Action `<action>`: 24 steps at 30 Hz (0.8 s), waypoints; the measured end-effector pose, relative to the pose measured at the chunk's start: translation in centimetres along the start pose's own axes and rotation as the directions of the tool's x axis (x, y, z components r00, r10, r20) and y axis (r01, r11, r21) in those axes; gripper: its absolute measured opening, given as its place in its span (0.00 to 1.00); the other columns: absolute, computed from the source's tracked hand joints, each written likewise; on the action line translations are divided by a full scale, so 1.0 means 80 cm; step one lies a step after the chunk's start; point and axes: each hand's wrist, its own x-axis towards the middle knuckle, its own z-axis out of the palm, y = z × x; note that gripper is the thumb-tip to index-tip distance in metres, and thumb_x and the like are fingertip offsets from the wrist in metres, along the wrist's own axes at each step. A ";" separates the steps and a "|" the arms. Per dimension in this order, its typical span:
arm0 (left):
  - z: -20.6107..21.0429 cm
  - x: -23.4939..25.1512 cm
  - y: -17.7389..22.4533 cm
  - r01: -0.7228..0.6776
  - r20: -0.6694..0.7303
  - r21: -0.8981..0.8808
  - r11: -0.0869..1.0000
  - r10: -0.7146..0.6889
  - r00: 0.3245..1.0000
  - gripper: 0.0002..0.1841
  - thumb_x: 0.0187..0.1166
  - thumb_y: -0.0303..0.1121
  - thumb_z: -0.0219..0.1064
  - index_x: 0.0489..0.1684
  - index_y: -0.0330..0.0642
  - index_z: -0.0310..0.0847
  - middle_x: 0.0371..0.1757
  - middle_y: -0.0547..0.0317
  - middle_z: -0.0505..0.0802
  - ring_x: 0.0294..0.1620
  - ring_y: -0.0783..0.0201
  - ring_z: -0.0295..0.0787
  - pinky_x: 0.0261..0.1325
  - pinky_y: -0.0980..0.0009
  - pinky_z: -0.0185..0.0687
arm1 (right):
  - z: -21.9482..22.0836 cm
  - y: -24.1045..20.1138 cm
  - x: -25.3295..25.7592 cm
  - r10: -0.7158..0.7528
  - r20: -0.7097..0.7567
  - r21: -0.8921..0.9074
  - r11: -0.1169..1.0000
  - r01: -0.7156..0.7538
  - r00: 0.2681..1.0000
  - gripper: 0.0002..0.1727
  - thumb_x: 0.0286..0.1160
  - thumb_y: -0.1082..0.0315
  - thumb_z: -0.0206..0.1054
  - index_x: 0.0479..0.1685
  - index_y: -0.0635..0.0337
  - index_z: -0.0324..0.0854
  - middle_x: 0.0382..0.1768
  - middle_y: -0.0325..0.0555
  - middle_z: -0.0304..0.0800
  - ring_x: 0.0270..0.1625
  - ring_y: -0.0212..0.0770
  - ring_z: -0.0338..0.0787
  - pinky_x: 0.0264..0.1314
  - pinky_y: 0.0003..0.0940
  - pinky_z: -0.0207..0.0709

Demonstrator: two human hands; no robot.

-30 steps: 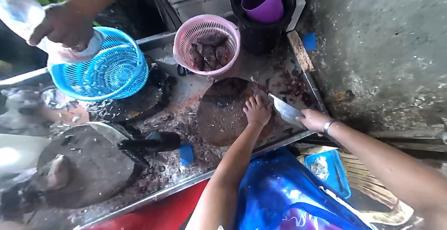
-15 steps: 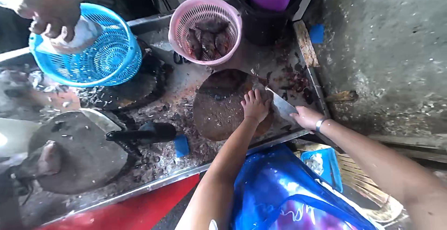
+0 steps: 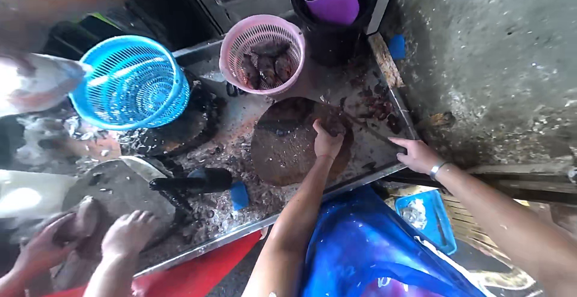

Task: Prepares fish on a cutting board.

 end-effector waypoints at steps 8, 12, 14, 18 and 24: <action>-0.045 0.010 -0.041 0.144 0.175 -0.421 0.895 -0.075 0.982 0.33 0.82 0.51 0.70 0.82 0.45 0.64 0.58 0.40 0.89 0.47 0.49 0.93 0.47 0.50 0.92 | 0.003 0.001 -0.016 -0.181 0.033 -0.466 0.867 0.176 0.983 0.39 0.81 0.69 0.59 0.89 0.17 0.63 0.55 0.52 0.92 0.47 0.58 0.94 0.46 0.62 0.86; -0.068 0.008 -0.046 0.205 0.304 -0.326 0.923 -0.103 0.947 0.30 0.87 0.54 0.63 0.82 0.51 0.64 0.55 0.41 0.89 0.36 0.51 0.91 0.36 0.56 0.90 | 0.004 -0.008 0.001 -0.244 0.030 -0.540 0.812 0.221 0.969 0.43 0.78 0.72 0.62 0.89 0.15 0.63 0.54 0.50 0.92 0.39 0.56 0.93 0.41 0.59 0.86; -0.076 0.010 -0.049 0.210 0.340 -0.292 0.933 -0.104 0.935 0.30 0.87 0.54 0.62 0.84 0.52 0.63 0.55 0.41 0.88 0.34 0.53 0.89 0.34 0.59 0.88 | 0.005 -0.014 0.008 -0.318 0.034 -0.565 0.776 0.281 0.948 0.42 0.77 0.72 0.63 0.89 0.17 0.64 0.52 0.51 0.91 0.37 0.55 0.92 0.38 0.57 0.86; -0.086 0.014 -0.048 0.197 0.382 -0.238 0.951 -0.095 0.919 0.27 0.88 0.52 0.61 0.82 0.53 0.64 0.51 0.47 0.86 0.27 0.61 0.82 0.28 0.67 0.81 | -0.019 -0.041 0.013 -0.392 0.186 -0.578 0.698 0.423 0.901 0.40 0.84 0.72 0.58 0.92 0.21 0.60 0.56 0.59 0.89 0.47 0.62 0.93 0.49 0.59 0.86; -0.070 0.008 -0.039 -0.321 0.283 0.262 0.910 0.246 0.927 0.33 0.83 0.44 0.70 0.85 0.45 0.64 0.65 0.39 0.90 0.59 0.41 0.92 0.63 0.38 0.86 | -0.075 -0.156 -0.014 -0.144 0.307 -0.736 0.591 0.331 0.941 0.31 0.86 0.72 0.57 0.85 0.32 0.72 0.49 0.60 0.91 0.47 0.65 0.92 0.45 0.61 0.84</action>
